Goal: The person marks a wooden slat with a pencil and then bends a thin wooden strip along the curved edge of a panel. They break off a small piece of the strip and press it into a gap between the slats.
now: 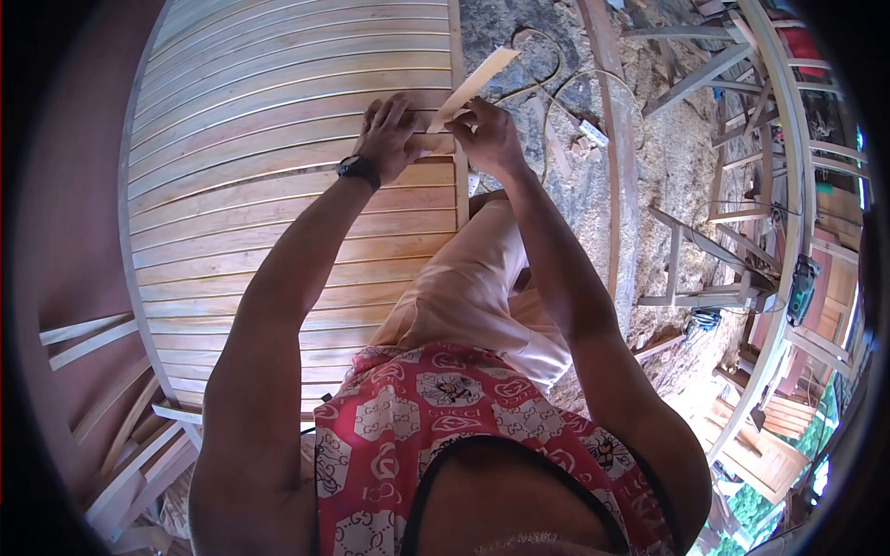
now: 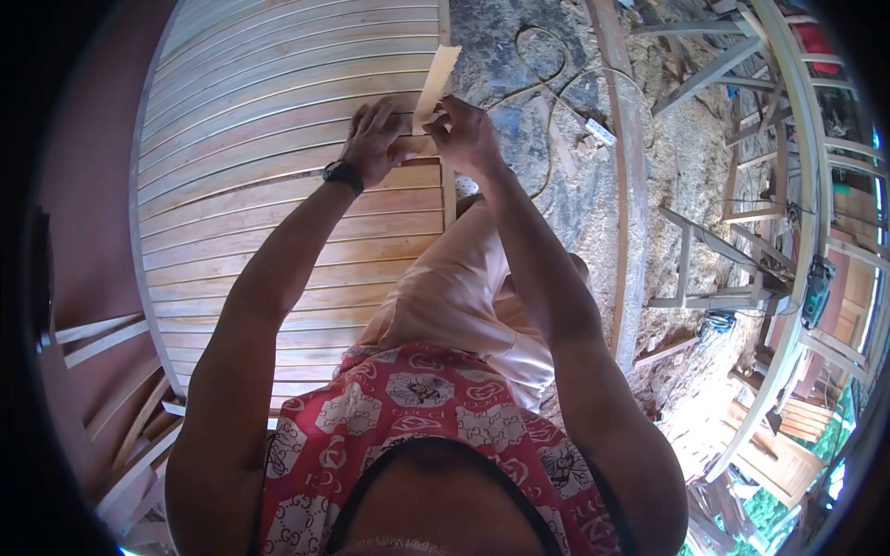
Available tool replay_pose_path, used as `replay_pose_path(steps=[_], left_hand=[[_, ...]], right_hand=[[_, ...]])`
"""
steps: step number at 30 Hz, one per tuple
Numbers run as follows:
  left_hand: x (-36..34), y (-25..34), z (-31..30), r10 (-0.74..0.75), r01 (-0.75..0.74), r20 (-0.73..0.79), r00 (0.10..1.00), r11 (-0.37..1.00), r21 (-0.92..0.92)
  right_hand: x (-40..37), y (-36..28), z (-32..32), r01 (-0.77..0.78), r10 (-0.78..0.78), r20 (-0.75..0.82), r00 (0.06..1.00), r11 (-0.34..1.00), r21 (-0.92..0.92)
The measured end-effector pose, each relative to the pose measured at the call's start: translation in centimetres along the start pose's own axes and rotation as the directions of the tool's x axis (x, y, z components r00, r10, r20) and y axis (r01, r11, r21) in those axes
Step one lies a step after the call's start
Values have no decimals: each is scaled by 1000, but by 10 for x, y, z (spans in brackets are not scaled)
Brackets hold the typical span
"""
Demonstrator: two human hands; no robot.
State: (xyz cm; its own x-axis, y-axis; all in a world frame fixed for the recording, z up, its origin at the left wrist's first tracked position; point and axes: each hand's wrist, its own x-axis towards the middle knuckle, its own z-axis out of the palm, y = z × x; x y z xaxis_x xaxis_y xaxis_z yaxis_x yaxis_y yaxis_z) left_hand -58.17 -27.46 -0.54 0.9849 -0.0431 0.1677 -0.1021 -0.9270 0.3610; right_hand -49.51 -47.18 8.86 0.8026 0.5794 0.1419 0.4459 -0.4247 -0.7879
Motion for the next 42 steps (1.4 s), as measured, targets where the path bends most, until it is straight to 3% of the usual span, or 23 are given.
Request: replay_pose_path(steps=[5, 9, 11, 13, 14, 17, 19, 20, 22, 25, 28, 33, 42], left_hand=[[-7, 18, -8, -79, 79, 24, 997, 997, 27], [-20, 25, 14, -142, 125, -143, 979, 985, -123], [-22, 29, 22, -185, 150, -216, 959, 974, -170], [-24, 34, 21, -162, 156, -290, 943, 987, -44], [-25, 36, 23, -166, 159, -286, 944, 986, -46], [-30, 33, 22, -139, 144, -255, 957, 990, 0], [-31, 28, 15, -118, 109, -107, 987, 990, -85], [-34, 28, 8, -120, 112, -105, 987, 990, -82], [-43, 32, -7, -51, 52, -68, 996, 999, 16], [-48, 27, -16, -40, 38, -27, 999, 995, -89], [-46, 25, -12, -68, 68, 4, 998, 994, -90], [-45, 26, -12, -65, 64, -6, 998, 995, -82], [-44, 30, -12, -68, 65, -40, 997, 994, -86]], right_hand=[[1, 0, -5, -72, 72, 24, 997, 997, -15], [6, 8, 0, -115, 130, 91, 987, 982, -152], [5, 14, 4, -6, 12, 49, 999, 994, -108], [10, 20, 6, 76, -72, 44, 996, 990, -118], [10, 18, 7, 165, -161, 42, 986, 978, -123], [12, 9, 2, 151, -147, 35, 988, 975, -163], [17, 0, -5, 122, -123, 1, 992, 983, -134], [19, -7, -10, 87, -92, -41, 995, 990, -111], [11, -22, -19, 21, -23, -19, 1000, 994, -111], [-5, -26, -20, 8, -9, 0, 1000, 982, -188], [-23, -18, -10, 9, 3, 107, 994, 993, -116], [-38, -6, 1, 62, -52, 50, 997, 972, -225], [-42, 0, 10, 104, -108, -22, 994, 985, -137]])
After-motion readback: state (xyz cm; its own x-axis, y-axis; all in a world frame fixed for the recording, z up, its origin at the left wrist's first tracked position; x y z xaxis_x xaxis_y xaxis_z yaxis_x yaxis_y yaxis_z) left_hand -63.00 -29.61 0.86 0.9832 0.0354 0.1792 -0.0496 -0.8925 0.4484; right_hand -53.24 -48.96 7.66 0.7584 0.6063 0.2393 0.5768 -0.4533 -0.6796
